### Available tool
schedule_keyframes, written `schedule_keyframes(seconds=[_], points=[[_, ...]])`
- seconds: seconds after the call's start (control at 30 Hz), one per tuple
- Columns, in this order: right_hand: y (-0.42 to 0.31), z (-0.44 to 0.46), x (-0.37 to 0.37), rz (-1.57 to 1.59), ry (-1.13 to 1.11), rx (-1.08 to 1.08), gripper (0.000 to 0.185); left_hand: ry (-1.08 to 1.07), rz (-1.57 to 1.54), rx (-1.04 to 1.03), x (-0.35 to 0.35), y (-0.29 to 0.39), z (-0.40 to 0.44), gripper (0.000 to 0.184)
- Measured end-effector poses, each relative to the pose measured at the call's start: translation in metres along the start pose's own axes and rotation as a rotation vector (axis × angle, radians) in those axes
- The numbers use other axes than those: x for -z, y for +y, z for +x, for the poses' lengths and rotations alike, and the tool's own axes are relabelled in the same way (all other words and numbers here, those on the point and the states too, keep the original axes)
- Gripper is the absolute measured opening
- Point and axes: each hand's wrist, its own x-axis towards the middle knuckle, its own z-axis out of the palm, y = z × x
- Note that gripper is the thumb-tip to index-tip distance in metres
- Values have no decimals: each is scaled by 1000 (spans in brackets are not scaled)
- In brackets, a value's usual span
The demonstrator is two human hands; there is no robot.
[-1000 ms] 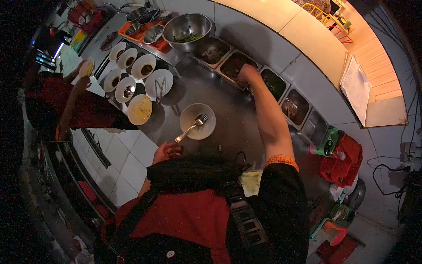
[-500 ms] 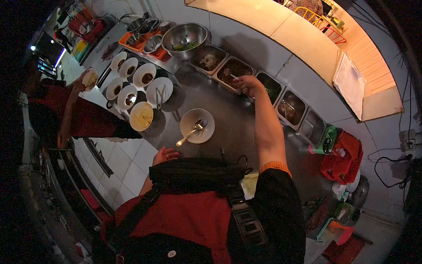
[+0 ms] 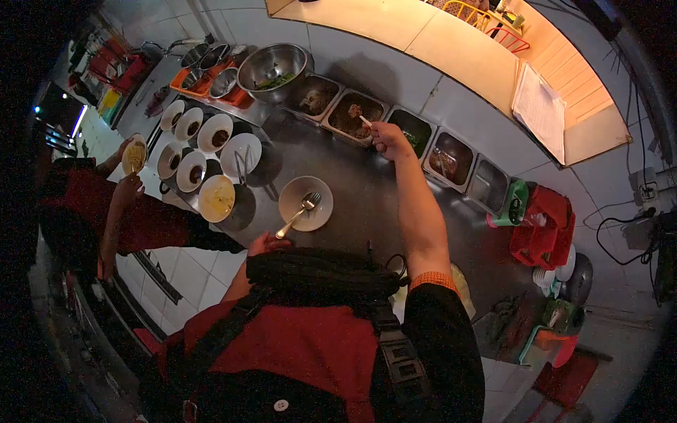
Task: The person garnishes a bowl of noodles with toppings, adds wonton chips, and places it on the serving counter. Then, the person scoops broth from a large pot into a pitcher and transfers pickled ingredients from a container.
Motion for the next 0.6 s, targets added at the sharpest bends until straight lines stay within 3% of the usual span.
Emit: schedule_keyframes(seconds=[0.2,0.43,0.6], points=[[9,-10,-3,62,96,23,23,4,-86,103,-9,1,-11,50],[23,-18,-6,342,87,49,18,10,-36,49,6,-23,-18,46],[20,-25,-14,390,115,71,18,-432,-357,186,17,-23,7,43]])
